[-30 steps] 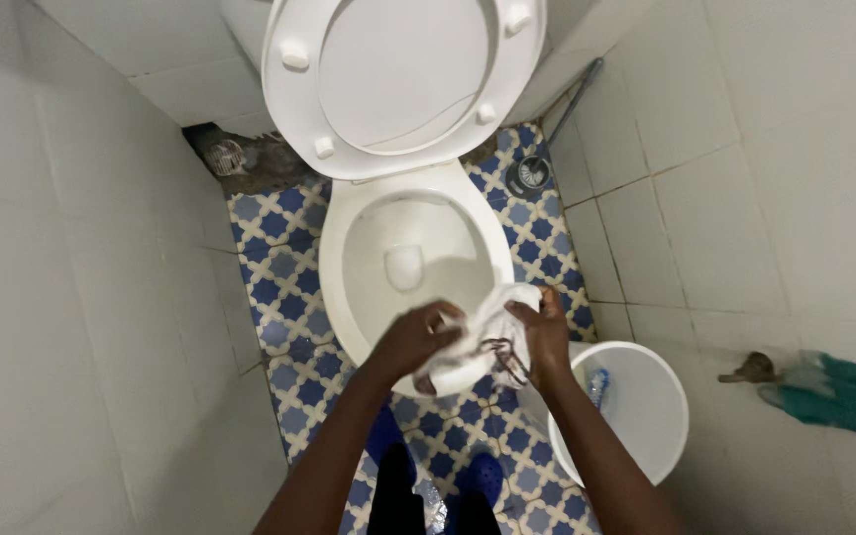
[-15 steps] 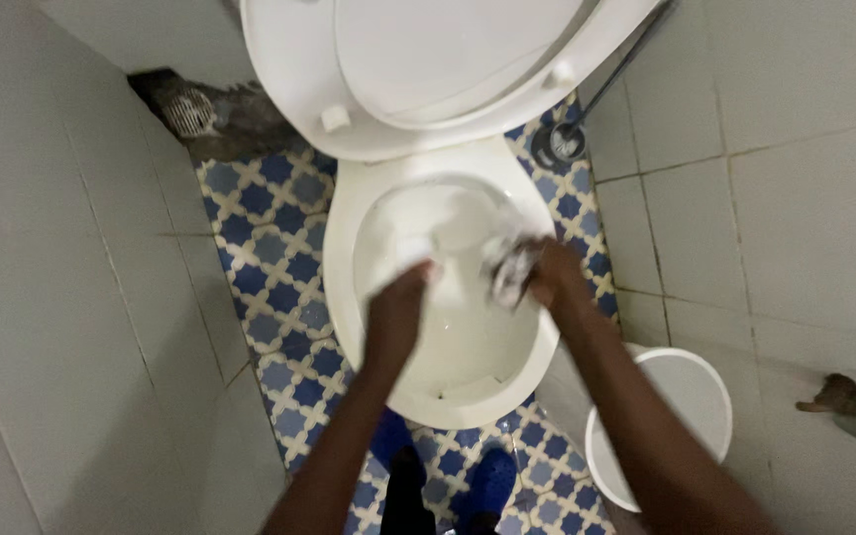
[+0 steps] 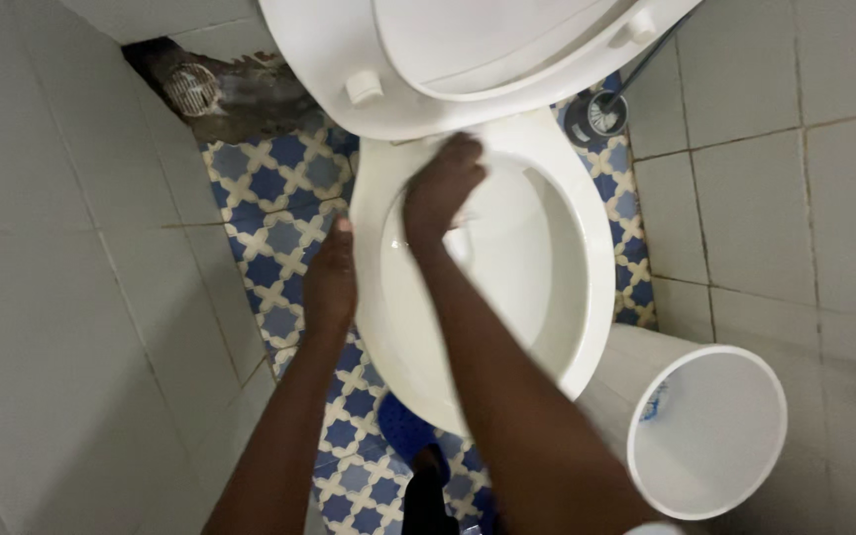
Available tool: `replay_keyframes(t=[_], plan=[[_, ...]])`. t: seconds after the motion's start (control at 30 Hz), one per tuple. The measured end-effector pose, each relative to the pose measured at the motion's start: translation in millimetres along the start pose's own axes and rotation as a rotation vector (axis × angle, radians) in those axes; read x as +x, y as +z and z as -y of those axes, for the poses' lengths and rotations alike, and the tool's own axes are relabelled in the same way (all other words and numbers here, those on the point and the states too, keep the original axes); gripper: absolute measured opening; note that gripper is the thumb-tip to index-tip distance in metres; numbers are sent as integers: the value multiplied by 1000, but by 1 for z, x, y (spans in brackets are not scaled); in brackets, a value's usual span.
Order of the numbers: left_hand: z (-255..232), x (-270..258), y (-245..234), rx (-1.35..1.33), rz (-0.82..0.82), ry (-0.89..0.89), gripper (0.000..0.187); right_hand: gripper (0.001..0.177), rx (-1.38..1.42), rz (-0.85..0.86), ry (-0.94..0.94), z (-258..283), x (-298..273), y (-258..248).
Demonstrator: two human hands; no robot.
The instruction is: The person cleans a toilet bowl using a yellow sponge and a blue scrubbing brush, repeatedly dipping them into a white bucket of water and scrubbing the interior surfaces. They then wipe the rim and seat with a cloth and finish by scrubbing the bowl with a long-handled toilet brush.
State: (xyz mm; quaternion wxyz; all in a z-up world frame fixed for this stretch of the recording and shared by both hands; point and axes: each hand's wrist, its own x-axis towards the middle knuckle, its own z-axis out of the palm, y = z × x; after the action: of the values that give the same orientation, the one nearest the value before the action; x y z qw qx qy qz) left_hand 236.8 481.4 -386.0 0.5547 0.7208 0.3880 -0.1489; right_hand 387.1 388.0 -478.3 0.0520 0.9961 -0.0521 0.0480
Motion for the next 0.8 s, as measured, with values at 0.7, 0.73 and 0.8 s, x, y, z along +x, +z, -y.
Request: replay_keyframes(t=[0.7,0.73,0.8], plan=[[103,-143,120,107,-457,274,91,46,590,513,-560,-377,-192,-26],[101,-146,126,119,-475,273,91,54,445,508,-638,-383,-144,-21],[96,-149,139,147,-513,274,91,53,522,421,-746,-375,-80,-20]])
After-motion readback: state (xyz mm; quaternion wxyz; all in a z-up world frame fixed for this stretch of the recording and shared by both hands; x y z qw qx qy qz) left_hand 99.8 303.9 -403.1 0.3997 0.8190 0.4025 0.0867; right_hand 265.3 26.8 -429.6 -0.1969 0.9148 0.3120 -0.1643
